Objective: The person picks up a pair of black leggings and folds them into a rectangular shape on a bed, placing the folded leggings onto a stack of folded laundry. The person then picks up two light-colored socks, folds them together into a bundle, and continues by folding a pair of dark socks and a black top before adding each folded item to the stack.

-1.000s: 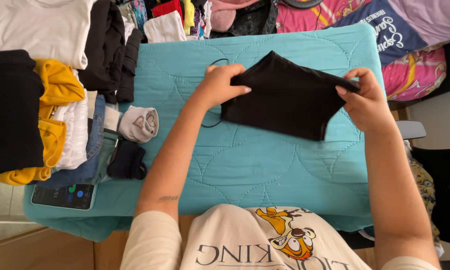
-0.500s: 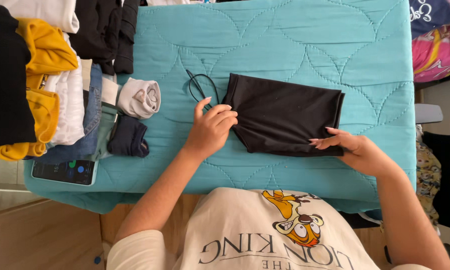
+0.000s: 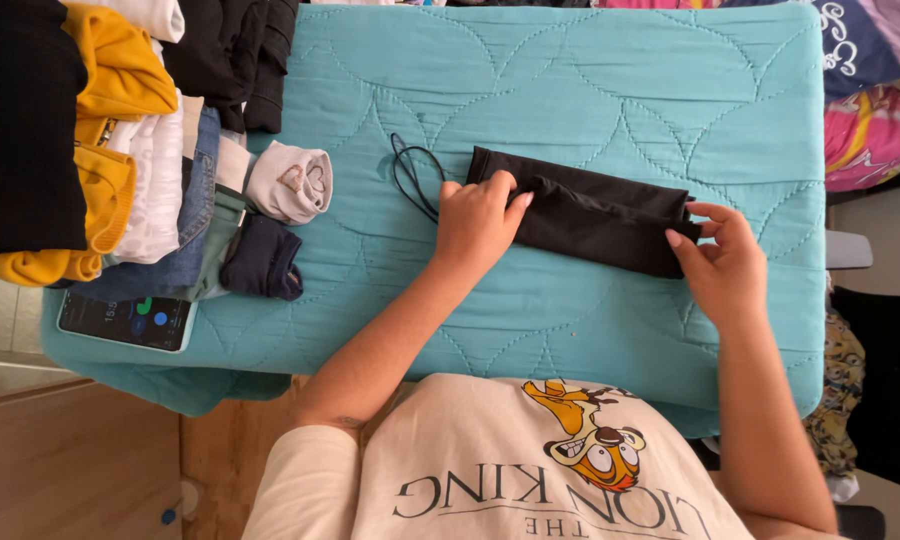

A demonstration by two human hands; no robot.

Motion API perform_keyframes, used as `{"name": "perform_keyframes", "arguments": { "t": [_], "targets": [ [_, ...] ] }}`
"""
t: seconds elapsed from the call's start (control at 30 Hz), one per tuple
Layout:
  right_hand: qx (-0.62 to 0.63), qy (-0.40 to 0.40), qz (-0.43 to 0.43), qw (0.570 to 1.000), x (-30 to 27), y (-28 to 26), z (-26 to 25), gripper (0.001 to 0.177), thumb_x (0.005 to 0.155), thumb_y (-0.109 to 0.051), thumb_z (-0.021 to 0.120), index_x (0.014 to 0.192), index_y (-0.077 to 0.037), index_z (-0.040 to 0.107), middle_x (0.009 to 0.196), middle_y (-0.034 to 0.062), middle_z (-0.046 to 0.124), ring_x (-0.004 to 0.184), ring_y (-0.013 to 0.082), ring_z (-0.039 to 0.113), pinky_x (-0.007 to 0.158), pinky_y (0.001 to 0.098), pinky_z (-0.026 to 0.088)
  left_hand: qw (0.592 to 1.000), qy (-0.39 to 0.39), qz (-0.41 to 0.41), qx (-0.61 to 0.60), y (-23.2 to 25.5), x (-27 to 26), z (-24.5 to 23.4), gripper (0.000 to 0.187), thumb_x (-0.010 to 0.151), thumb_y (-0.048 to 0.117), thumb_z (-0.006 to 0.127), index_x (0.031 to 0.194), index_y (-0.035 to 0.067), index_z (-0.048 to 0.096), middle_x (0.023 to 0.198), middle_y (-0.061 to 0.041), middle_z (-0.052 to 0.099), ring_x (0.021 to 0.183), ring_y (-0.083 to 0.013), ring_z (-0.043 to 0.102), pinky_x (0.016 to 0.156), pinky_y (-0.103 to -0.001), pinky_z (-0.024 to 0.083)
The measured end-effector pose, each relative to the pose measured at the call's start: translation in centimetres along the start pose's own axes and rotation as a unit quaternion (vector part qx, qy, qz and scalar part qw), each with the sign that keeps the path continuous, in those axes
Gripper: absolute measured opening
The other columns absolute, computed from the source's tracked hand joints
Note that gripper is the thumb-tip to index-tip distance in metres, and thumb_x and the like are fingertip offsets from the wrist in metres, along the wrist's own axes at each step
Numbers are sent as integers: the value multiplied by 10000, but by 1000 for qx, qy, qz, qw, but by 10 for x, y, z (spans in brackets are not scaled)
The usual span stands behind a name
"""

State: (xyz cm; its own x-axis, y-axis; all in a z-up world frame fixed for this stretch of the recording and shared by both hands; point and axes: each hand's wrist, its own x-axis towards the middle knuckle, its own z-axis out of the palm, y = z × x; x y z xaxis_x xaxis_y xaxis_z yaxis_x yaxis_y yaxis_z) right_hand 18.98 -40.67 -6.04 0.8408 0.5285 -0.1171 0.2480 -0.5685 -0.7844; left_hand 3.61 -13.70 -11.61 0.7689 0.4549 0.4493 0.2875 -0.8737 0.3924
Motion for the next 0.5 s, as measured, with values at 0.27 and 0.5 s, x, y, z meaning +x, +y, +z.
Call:
{"name": "perform_keyframes", "arguments": {
  "t": [0.27,0.5],
  "targets": [
    [-185,235,-244,922,-16,4,20,180,1128,-134,687,1301,-87,711,1342,109,671,1271,295,614,1007,460,362,990,51,-114,66,-18,-24,-67,390,971,483,642,1048,101,637,1018,-87,650,873,-360,620,622,-536,434],
    [-214,52,-315,923,-30,-48,88,583,997,-403,668,1490,-102,586,1587,122,503,1512,348,369,1198,546,266,964,73,-224,123,-44,-52,-57,421,903,588,720,923,169,676,885,-35,633,827,-343,694,641,-527,556]
  ]
}}
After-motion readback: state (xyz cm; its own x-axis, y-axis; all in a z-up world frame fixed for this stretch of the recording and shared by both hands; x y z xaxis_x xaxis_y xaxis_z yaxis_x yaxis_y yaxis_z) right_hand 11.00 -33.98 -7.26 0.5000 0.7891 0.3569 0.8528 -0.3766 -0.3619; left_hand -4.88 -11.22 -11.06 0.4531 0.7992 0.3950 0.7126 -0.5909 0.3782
